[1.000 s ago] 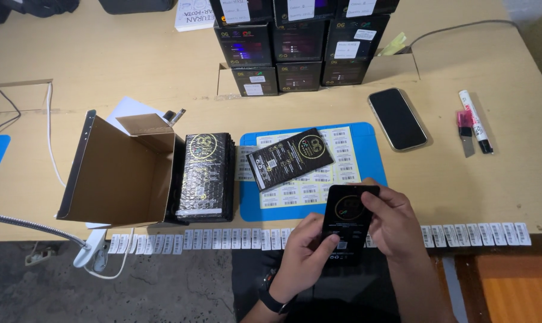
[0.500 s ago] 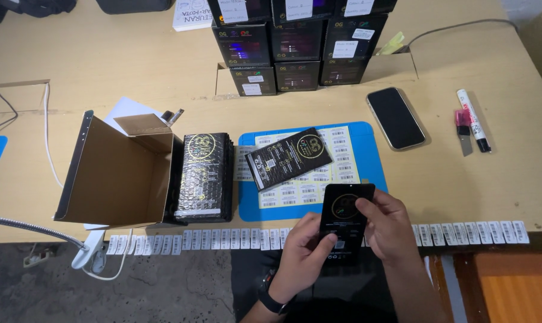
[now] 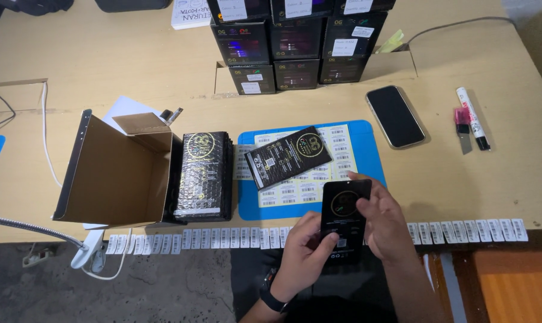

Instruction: The person opens a cardboard box and removes several black rectangular electronic components. They peel off protective film from each component, apply a barcode sticker to the back, and place the labeled items on the table.

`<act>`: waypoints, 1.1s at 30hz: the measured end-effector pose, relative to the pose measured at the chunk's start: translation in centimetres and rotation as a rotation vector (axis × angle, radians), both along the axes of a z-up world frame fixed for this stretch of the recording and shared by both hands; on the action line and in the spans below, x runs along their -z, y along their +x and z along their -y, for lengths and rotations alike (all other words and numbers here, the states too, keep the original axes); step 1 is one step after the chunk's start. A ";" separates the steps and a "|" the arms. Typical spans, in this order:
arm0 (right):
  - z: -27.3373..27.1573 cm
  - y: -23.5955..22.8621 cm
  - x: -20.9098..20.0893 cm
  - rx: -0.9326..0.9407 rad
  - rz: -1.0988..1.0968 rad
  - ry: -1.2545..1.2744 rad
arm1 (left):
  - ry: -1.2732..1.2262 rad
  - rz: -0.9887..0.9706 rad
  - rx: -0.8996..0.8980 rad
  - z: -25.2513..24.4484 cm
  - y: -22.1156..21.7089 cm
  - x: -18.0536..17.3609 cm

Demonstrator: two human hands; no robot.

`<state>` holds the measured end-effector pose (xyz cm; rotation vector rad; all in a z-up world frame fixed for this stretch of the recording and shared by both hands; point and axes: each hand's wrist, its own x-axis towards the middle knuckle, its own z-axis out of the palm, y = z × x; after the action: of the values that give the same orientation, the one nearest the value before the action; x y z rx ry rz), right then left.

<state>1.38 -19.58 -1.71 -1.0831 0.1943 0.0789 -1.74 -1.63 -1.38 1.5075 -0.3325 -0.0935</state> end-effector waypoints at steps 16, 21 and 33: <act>1.2 -2.4 1.5 -0.210 -0.040 -0.463 | -0.015 0.076 0.028 -2.1 4.4 -3.3; 1.6 -2.7 1.6 -0.211 0.279 -0.612 | -0.200 -0.083 0.118 -2.1 4.8 -2.0; 0.5 -3.4 -0.3 0.210 0.109 -0.451 | 0.334 0.269 0.157 1.9 -0.6 -5.3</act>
<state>-1.98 -20.11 -1.39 -1.5051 0.2331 -0.2226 -2.37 -3.49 3.89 1.8276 -0.6776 -0.0734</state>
